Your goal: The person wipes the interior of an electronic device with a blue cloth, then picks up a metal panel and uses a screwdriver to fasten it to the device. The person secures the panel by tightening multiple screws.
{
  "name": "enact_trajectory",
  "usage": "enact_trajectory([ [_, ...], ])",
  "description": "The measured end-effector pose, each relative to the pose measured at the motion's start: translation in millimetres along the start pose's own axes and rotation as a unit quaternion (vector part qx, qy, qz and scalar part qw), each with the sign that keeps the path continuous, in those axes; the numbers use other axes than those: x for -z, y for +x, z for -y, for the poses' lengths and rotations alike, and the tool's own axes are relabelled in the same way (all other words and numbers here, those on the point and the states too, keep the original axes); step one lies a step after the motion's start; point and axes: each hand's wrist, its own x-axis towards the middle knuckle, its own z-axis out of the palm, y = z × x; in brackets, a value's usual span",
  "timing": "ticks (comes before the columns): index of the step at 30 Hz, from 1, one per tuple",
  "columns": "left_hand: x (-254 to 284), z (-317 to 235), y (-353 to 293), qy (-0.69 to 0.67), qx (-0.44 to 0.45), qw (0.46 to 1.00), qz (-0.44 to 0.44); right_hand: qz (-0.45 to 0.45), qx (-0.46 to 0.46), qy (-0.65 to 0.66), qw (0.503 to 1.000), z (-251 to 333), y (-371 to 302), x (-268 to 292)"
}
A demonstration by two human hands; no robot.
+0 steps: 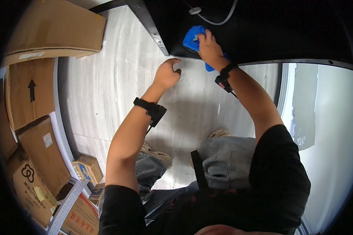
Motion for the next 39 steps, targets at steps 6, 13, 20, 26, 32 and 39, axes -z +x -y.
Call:
enact_trajectory([
  [6,-33.3,7.7,12.2,0.08,-0.024,0.996,0.035,0.161,0.101,-0.055,0.98,-6.2,-24.1,2.6],
  [13,-37.3,26.1,35.1,0.204,-0.013,0.976,0.081,0.145,0.098,-0.109,0.979,-23.4,-37.9,0.6],
  [20,-44.9,23.9,41.0,0.291,0.004,0.949,0.117,0.141,0.118,-0.057,0.981,-3.1,-5.0,-12.8],
  [26,-38.6,19.6,44.6,0.308,0.016,0.938,0.157,0.098,0.103,-0.037,0.989,18.1,35.2,-26.9],
  [32,-37.6,1.8,46.3,0.346,0.072,0.916,0.191,0.078,0.073,-0.062,0.992,25.9,72.7,-39.9],
  [39,-29.1,7.6,47.1,0.331,0.089,0.913,0.22,0.043,-0.054,-0.146,0.987,29.7,126.0,-80.4],
])
